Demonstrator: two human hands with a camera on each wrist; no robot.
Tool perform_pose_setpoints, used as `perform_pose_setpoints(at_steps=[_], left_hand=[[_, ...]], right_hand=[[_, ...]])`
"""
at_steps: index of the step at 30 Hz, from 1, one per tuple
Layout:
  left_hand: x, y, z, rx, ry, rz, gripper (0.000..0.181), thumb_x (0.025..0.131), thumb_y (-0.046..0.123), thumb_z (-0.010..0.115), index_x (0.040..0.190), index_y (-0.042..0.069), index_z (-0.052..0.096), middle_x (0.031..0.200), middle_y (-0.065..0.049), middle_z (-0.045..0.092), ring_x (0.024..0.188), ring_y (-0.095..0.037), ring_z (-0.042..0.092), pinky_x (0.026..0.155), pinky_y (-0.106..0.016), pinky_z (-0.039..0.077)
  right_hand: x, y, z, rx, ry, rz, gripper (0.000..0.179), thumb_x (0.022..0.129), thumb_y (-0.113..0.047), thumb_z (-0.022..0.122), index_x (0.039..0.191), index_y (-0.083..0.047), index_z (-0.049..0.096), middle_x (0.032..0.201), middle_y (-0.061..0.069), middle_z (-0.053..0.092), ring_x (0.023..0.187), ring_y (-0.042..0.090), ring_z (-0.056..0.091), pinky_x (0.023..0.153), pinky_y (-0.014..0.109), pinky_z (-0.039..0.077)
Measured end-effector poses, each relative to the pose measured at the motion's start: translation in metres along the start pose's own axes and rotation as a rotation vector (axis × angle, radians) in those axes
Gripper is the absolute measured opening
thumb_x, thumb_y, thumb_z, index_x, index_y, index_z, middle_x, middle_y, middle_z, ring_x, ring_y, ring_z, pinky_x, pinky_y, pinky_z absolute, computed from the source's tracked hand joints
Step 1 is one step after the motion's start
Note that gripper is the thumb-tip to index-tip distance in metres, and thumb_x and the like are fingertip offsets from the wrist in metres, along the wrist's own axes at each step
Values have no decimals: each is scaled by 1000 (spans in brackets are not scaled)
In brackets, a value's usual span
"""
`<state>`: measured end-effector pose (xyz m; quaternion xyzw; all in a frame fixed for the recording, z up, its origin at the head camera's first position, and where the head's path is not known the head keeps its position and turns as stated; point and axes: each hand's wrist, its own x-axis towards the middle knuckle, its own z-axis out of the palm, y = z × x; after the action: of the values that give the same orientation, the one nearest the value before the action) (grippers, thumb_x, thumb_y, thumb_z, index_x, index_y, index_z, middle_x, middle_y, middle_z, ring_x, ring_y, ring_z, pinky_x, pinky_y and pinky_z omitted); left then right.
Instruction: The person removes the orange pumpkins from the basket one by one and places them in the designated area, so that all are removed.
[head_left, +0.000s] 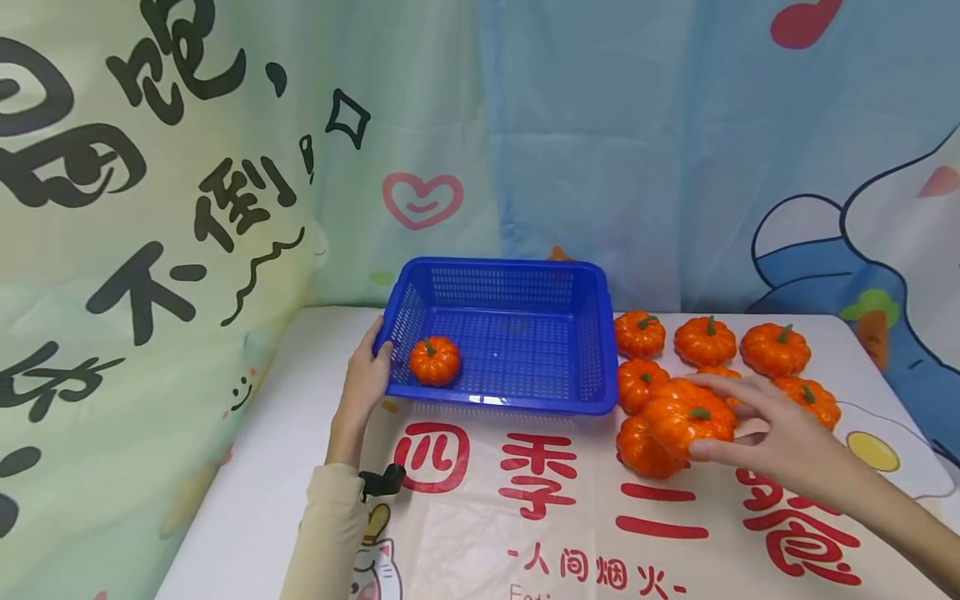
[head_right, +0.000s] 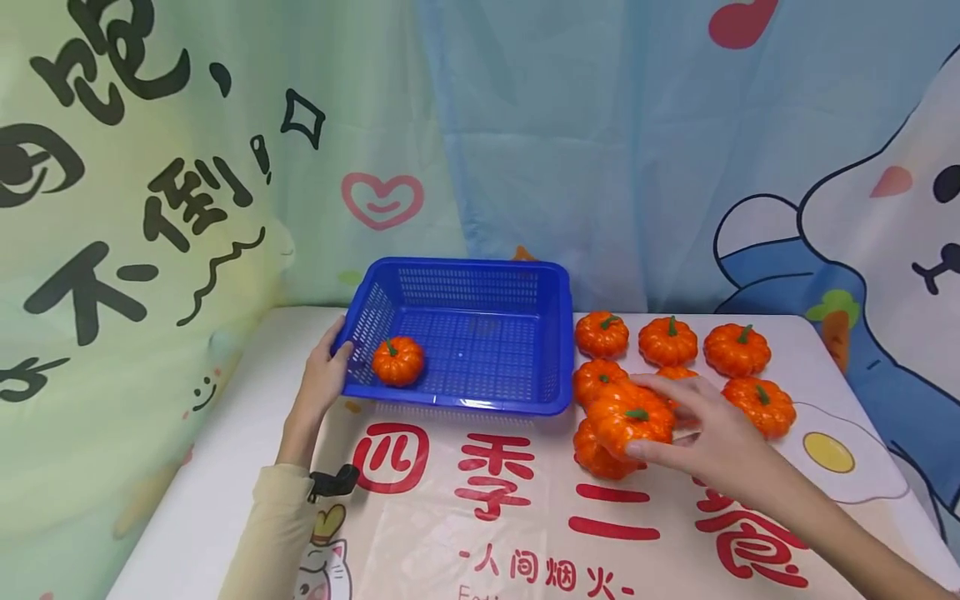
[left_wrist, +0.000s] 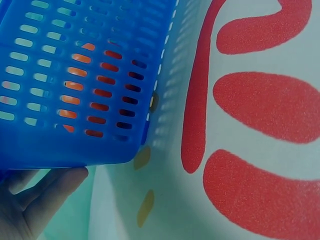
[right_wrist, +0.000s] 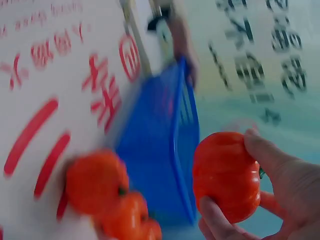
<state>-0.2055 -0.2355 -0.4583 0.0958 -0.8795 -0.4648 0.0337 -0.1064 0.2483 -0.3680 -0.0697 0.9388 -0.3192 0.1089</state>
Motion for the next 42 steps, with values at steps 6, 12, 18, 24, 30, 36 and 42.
perform_pose_setpoints(at_steps=[6, 12, 18, 24, 30, 36, 42], left_hand=[[-5, -2, 1, 13, 3, 1, 55, 104, 28, 36, 156, 21, 21, 160, -11, 28, 147, -33, 29, 121, -52, 23], [-7, -2, -1, -2, -6, -3, 55, 104, 29, 36, 156, 22, 22, 160, -10, 28, 147, -32, 29, 121, -52, 23], [-5, 0, -1, -4, 1, -7, 54, 104, 29, 36, 156, 22, 22, 160, -11, 28, 147, -32, 29, 121, -52, 23], [-3, 0, 0, -10, 2, -10, 54, 104, 28, 36, 156, 22, 22, 160, -11, 28, 147, -32, 29, 121, -51, 23], [-1, -1, 1, 0, 2, -4, 54, 104, 29, 36, 156, 23, 23, 160, -10, 28, 147, -32, 29, 121, -52, 22], [-2, -1, 1, 1, 0, -13, 54, 104, 29, 36, 156, 24, 22, 161, -9, 28, 148, -31, 28, 121, -51, 22], [0, 0, 0, 9, 9, 1, 54, 104, 29, 36, 156, 22, 23, 160, -10, 29, 147, -32, 30, 121, -51, 23]], right_hand=[[-22, 49, -1, -74, 157, 130, 90, 82, -40, 75, 149, 0, 30, 128, 40, 27, 100, 56, 43, 62, 49, 59], [-31, 84, 16, -45, 112, 242, 89, 86, -45, 69, 148, 4, 28, 126, 43, 27, 100, 60, 41, 61, 47, 60], [-30, 104, 32, -43, 120, 271, 92, 85, -51, 68, 147, 4, 29, 126, 42, 29, 101, 55, 40, 64, 49, 60], [-20, 113, 45, -62, 80, 237, 93, 84, -53, 68, 148, 2, 29, 131, 41, 32, 106, 54, 37, 70, 56, 58], [-12, 118, 58, -45, 71, 178, 90, 85, -50, 69, 147, 3, 31, 132, 38, 35, 109, 52, 38, 83, 64, 52], [-7, 122, 61, -39, 47, 195, 90, 84, -51, 69, 145, 4, 31, 126, 37, 37, 106, 49, 37, 81, 60, 55], [-3, 125, 60, -20, 10, 197, 90, 87, -49, 66, 147, 6, 27, 128, 38, 35, 109, 52, 35, 81, 60, 55]])
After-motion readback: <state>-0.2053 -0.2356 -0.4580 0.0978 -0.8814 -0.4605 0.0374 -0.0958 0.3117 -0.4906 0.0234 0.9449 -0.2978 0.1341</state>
